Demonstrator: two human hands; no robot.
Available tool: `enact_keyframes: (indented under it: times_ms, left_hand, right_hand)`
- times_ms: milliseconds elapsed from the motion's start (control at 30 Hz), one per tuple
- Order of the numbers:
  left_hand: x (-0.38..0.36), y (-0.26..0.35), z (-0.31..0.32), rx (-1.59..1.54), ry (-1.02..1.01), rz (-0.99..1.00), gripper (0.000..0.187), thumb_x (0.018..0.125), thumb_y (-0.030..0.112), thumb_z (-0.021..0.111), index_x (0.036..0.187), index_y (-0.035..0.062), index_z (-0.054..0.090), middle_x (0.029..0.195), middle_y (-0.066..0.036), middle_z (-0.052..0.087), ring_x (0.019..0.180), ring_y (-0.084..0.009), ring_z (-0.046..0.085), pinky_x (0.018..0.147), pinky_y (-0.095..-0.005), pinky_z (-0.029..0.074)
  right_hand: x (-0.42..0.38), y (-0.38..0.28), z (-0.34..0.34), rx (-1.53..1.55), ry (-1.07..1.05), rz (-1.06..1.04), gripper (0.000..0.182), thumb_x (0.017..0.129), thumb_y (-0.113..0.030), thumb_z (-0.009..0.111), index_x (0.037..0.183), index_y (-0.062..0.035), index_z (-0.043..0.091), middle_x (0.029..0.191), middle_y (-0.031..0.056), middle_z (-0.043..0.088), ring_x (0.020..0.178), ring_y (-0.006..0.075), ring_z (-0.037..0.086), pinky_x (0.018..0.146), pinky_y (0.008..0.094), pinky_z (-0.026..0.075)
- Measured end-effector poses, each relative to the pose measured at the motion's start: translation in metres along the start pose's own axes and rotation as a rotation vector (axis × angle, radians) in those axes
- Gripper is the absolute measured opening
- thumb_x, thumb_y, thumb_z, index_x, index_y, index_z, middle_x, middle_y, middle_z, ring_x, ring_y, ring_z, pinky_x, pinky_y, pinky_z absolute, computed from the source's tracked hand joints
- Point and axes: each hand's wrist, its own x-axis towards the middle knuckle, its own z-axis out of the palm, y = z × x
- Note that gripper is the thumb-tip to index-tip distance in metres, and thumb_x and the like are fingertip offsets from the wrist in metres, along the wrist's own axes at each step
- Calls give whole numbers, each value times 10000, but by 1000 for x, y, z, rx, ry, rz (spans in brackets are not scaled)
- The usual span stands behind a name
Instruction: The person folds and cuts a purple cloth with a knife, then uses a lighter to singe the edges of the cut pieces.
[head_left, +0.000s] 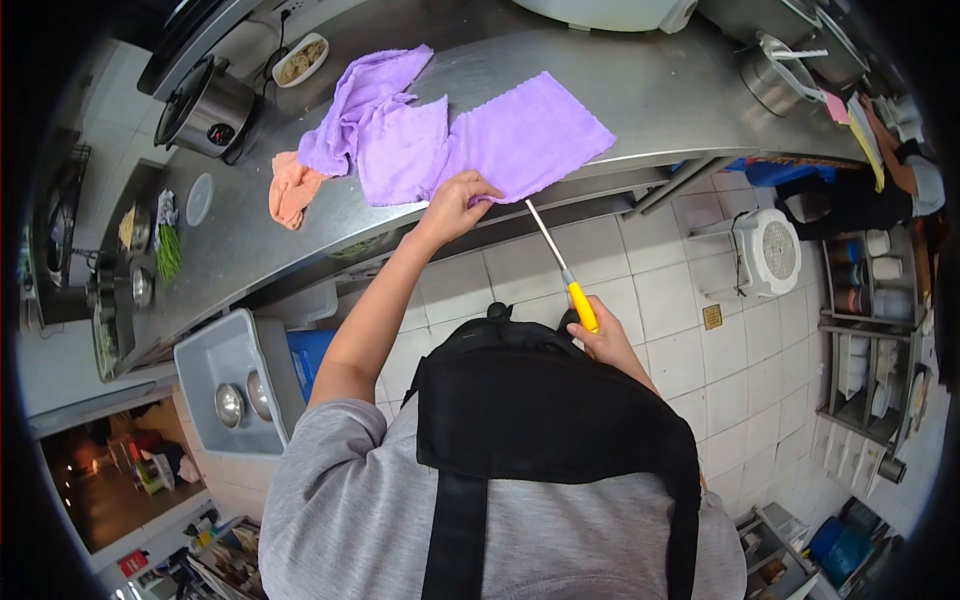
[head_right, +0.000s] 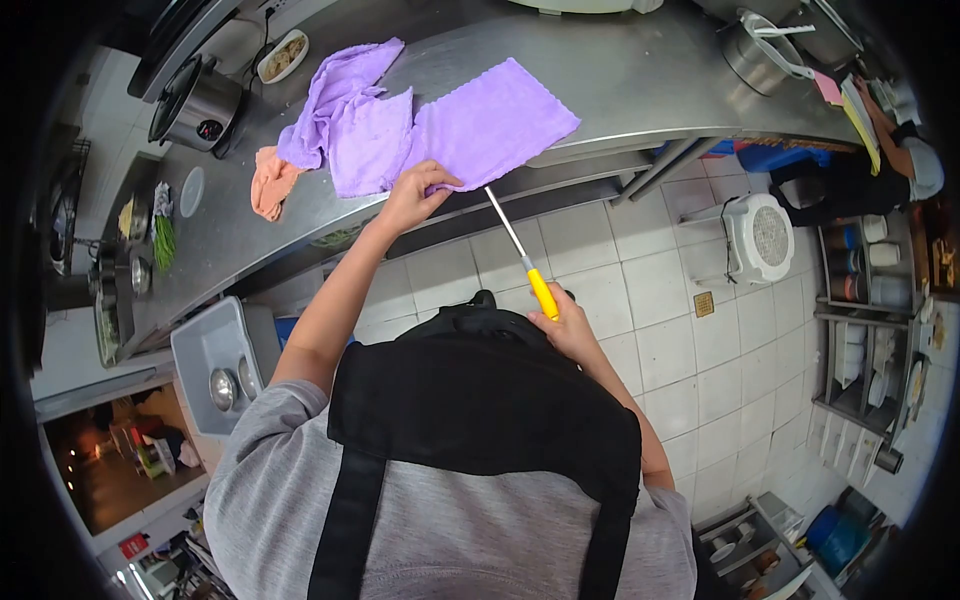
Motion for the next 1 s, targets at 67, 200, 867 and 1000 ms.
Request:
enact_keyframes:
  times_ms: [67,200,867,1000]
  left_hand:
    - [0,0,0,-10,-4,-3,189,705,16,582,870,62,663,761,-78,546,668,-201,531,619,-290,422]
    - [0,0,2,-50,24,-21,182,698,18,582,858,56,659,771,-82,557,693,-208,547,637,-298,428]
    - [3,14,1,-42,16,-169,163,671,60,568,801,31,662,783,-104,581,752,-244,561,671,-319,444]
    - [3,15,3,-36,18,-190,168,668,61,567,802,28,662,782,-107,583,761,-244,564,677,-318,445]
  right_hand:
    - [1,0,-5,-21,0,23,182,828,-146,614,903,-64,469,605,9,479,437,78,405,409,249,327]
    - [6,4,-15,-7,30,91,169,827,-132,612,875,-58,468,607,7,478,456,77,409,428,249,336]
    - [22,6,-58,-246,-121,11,239,807,-187,631,952,-54,495,768,73,568,673,169,536,634,285,427]
    - [22,-6,-65,-273,-220,-50,349,800,-190,638,1099,-77,499,881,120,601,805,208,576,735,293,428]
